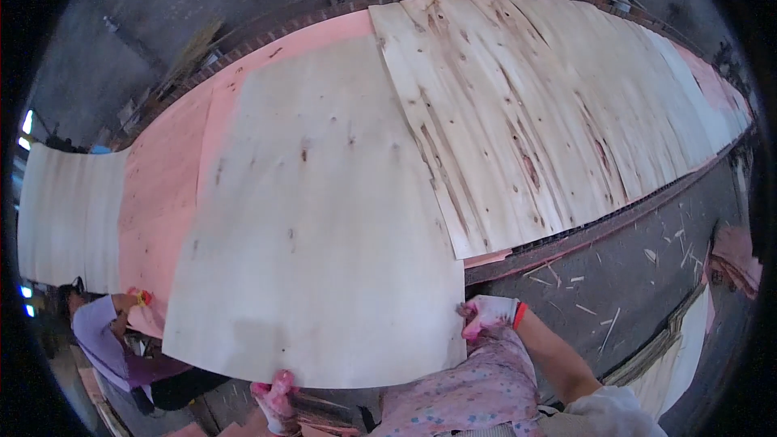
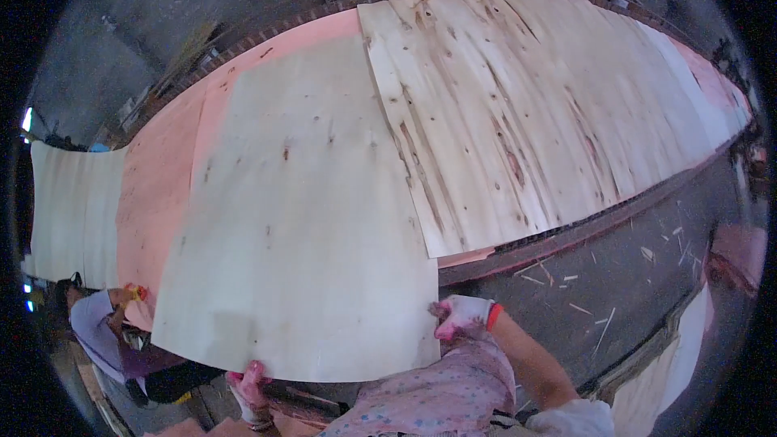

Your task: The person picks up thin wood veneer sheets from stacks and places them onto a long conveyor line, aligning them side-by-side and using a handheld tool to press them flat.

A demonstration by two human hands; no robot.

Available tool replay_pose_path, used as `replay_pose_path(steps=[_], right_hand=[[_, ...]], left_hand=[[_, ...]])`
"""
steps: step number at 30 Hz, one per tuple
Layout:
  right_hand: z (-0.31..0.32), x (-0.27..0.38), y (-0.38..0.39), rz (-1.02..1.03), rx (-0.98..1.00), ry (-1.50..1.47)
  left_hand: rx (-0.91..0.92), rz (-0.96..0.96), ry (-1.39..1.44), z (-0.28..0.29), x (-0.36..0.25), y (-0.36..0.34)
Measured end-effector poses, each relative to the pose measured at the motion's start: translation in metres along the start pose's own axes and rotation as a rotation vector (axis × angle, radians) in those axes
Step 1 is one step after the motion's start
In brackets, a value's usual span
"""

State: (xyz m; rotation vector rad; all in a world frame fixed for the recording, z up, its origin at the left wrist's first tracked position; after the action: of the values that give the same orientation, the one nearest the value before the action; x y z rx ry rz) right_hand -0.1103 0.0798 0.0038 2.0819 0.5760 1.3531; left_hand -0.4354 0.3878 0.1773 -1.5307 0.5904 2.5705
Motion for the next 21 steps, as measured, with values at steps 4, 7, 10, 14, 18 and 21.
replay_pose_path(steps=[4,7,10,14,18,21], right_hand=[[-0.026,0.062,-0.007,0.100,-0.038,-0.093],[0.009,0.109,-0.041,0.367,-0.311,0.113],[0.058,0.119,-0.089,0.290,-0.424,-0.455],[0.115,0.138,-0.116,0.506,-0.604,-0.681],[0.113,0.133,-0.093,0.206,-0.650,-0.333],[0.120,0.103,-0.092,0.276,-0.600,-0.495]], left_hand=[[-0.054,0.031,0.225,0.013,0.027,-0.035],[-0.095,0.039,0.428,-0.015,0.044,-0.085],[0.070,0.149,0.610,-0.063,0.061,-0.170],[0.197,0.211,0.566,-0.130,0.055,-0.201],[0.175,0.344,0.470,-0.110,0.149,-0.210],[0.011,0.382,0.407,-0.124,0.087,-0.166]])
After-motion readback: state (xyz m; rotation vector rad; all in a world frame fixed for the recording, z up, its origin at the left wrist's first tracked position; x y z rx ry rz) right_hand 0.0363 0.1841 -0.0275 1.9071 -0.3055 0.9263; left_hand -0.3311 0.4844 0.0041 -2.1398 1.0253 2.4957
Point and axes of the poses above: each hand's wrist, its own y-axis away from the middle knuckle, its own z-axis out of the back of the hand, x = y × z, the point moved 9 cm from there along -y, towards the middle knuckle, and after that the axes turned 5 degrees about -y, right-handed, at the moved point
